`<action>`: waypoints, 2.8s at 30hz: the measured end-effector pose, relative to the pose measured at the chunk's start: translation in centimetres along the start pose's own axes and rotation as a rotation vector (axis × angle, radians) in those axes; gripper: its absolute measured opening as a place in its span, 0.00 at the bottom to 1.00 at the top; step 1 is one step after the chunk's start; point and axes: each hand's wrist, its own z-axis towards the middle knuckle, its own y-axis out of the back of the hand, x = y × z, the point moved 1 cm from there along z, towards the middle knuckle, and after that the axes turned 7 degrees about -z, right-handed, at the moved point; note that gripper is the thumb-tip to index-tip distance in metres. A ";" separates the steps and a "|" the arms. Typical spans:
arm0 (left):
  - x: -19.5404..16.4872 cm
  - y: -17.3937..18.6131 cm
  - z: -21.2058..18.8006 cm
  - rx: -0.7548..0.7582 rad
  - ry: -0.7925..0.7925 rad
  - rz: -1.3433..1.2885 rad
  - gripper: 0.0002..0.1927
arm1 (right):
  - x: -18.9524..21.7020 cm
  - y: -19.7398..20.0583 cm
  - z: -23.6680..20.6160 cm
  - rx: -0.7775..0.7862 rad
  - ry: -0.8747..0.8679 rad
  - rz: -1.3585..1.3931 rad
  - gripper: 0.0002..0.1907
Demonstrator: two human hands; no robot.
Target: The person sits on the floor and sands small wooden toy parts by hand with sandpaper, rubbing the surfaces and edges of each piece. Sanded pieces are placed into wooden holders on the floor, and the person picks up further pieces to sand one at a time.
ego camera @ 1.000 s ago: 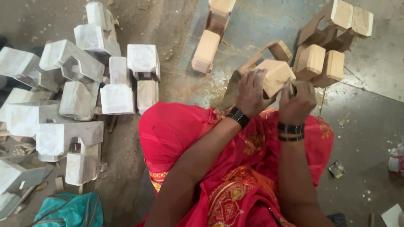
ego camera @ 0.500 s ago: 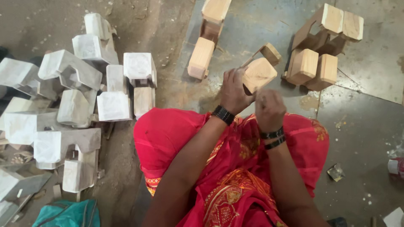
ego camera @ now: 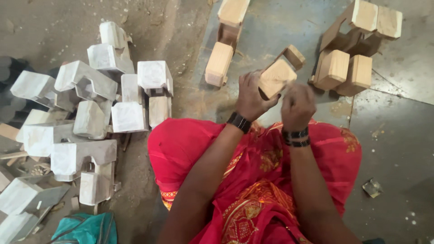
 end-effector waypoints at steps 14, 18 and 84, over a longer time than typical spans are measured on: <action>-0.5 0.5 0.0 0.033 0.021 -0.010 0.43 | -0.7 -0.4 -0.9 0.060 0.050 0.055 0.06; -0.7 0.5 -0.2 0.041 0.011 -0.025 0.42 | -1.3 0.2 -0.2 -0.041 -0.102 0.038 0.07; 9.8 -4.3 2.9 -0.681 0.766 0.455 0.64 | -12.0 0.8 -2.8 0.114 -0.773 0.585 0.09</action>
